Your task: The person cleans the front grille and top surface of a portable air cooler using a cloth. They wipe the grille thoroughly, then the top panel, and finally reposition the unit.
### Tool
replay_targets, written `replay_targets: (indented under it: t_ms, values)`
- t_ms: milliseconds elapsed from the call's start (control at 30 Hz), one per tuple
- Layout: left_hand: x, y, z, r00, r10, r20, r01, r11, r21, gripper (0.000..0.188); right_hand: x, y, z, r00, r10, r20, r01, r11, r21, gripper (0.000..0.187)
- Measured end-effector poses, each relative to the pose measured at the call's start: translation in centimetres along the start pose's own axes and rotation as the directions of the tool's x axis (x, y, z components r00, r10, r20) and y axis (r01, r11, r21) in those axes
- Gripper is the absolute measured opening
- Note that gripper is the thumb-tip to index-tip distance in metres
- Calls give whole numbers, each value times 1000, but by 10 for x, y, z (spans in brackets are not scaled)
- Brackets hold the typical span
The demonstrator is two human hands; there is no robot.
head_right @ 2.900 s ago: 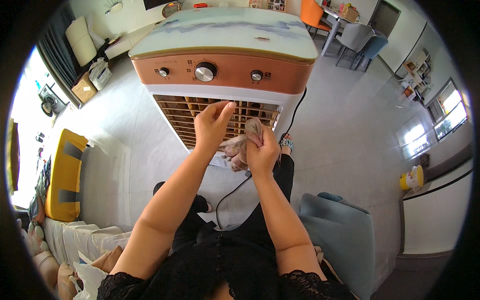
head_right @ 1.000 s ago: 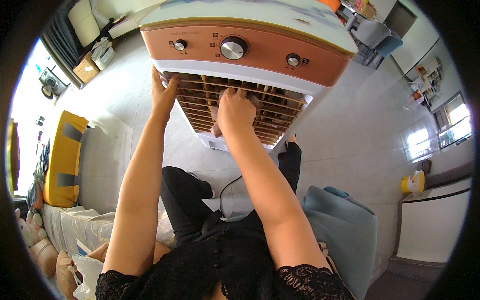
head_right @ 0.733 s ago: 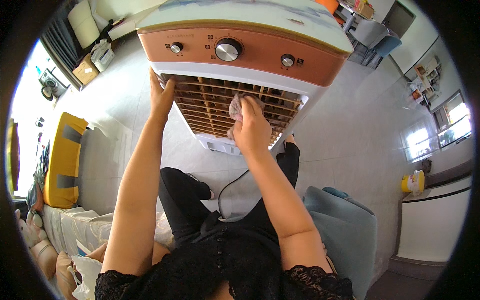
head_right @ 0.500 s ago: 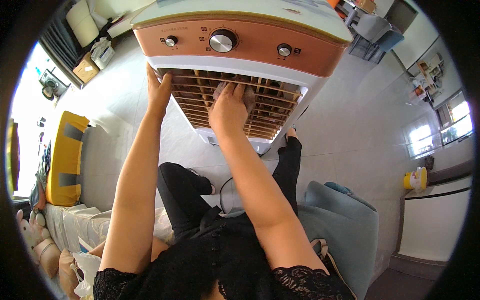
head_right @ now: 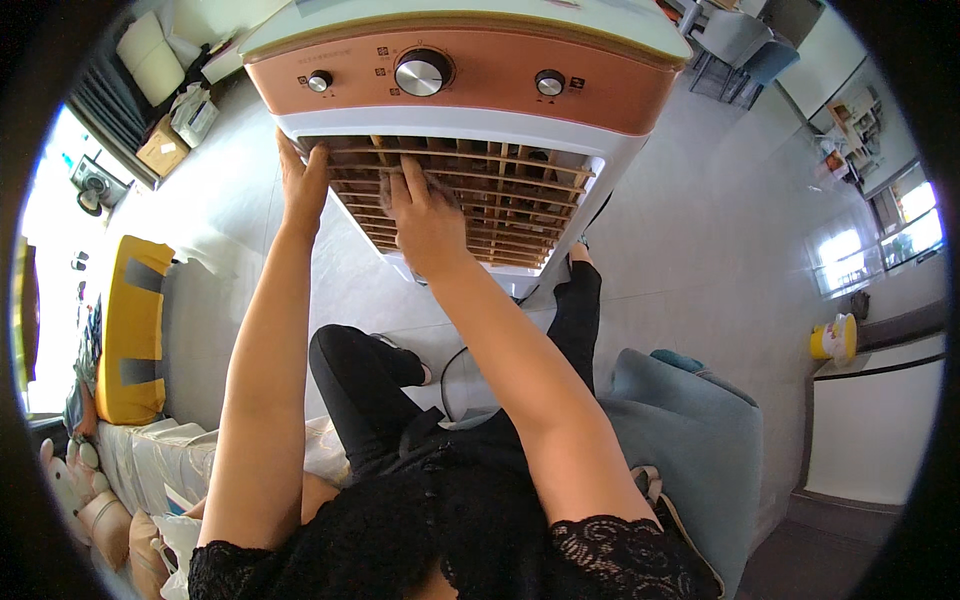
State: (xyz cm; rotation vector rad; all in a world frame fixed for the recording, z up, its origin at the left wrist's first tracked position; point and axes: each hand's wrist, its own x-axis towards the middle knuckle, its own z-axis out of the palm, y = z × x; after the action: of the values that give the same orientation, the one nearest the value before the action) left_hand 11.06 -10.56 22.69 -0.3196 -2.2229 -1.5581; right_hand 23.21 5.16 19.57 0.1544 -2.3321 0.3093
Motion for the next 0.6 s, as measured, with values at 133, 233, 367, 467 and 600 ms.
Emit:
replay_targets:
  t_ms: [133,233,367,467,600]
  values:
    - [0,-6,-3,1000,-4,28,5,1000,-3,82,-20,23,-3,985,-62,158,87,985,-152,52]
    - [-2,-2,-4,1000,6,24,-6,999,34,82,-45,52,-39,960,-6,281,57,983,-172,53]
    - [-7,4,0,1000,1,24,-1,1000,0,82,-73,84,-52,997,-69,19,71,970,-233,37]
    - [-5,2,0,999,32,2,-32,999,1,82,-64,75,-48,990,-57,-126,39,989,-144,23]
    - [-5,0,0,1000,3,-5,-3,1000,26,82,-18,19,-21,944,214,252,-193,976,-103,29]
